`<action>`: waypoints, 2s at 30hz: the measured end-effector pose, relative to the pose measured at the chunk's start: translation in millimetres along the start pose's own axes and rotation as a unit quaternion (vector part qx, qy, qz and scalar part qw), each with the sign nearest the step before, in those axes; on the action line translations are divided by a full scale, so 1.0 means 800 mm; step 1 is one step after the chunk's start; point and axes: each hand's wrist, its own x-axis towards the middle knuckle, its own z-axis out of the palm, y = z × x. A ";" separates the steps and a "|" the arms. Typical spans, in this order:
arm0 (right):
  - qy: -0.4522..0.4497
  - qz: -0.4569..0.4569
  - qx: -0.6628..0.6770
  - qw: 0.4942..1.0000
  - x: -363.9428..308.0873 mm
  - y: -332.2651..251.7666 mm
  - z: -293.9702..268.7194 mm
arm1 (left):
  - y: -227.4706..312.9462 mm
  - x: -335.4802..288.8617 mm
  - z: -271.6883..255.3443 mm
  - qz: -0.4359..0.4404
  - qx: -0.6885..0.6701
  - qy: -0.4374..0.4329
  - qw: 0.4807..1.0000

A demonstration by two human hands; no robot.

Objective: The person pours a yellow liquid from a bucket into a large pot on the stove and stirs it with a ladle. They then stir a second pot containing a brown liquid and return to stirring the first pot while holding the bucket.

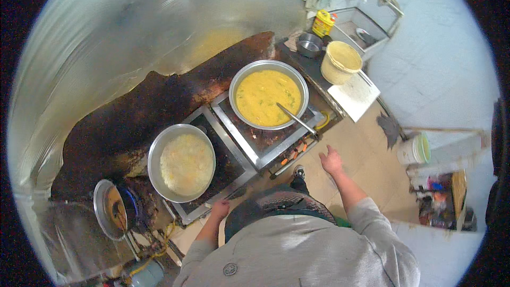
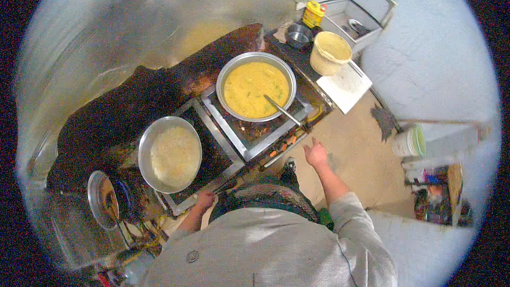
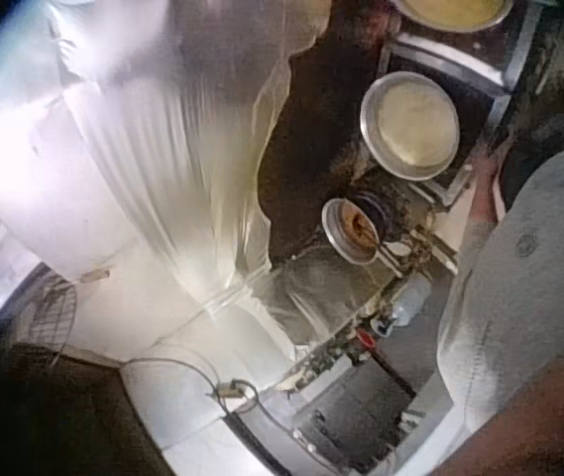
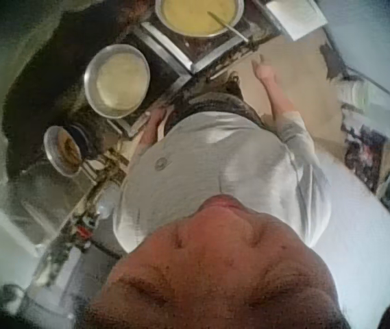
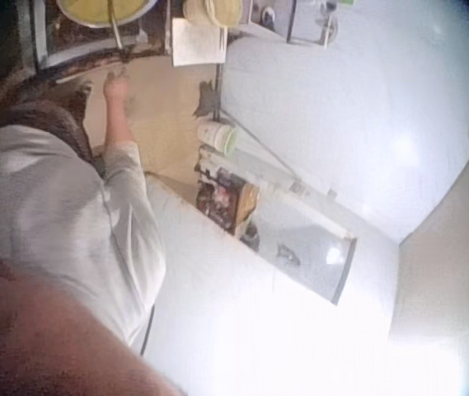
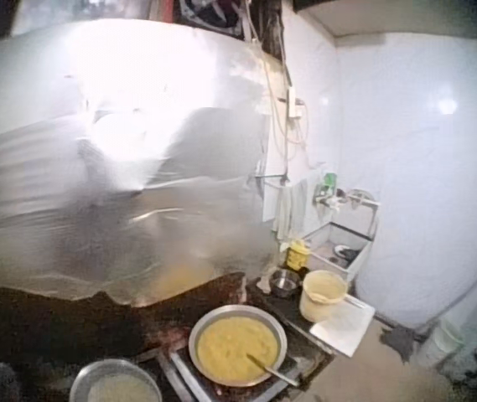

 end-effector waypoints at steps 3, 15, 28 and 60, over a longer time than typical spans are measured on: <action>-0.066 -0.057 -0.007 0.996 0.099 -0.020 0.008 | -0.068 -0.069 0.028 0.046 0.197 0.003 0.979; -0.194 -0.438 -0.184 0.858 0.311 -0.135 0.070 | -0.007 -0.329 0.332 -0.064 0.037 0.146 0.987; -0.218 -0.371 -0.043 0.901 0.258 -0.065 -0.200 | 0.026 -0.301 0.412 -0.040 0.073 0.173 0.981; -0.175 -0.555 -0.310 0.752 0.526 -0.173 -0.004 | 0.411 -0.325 0.558 -0.408 -0.292 0.220 0.837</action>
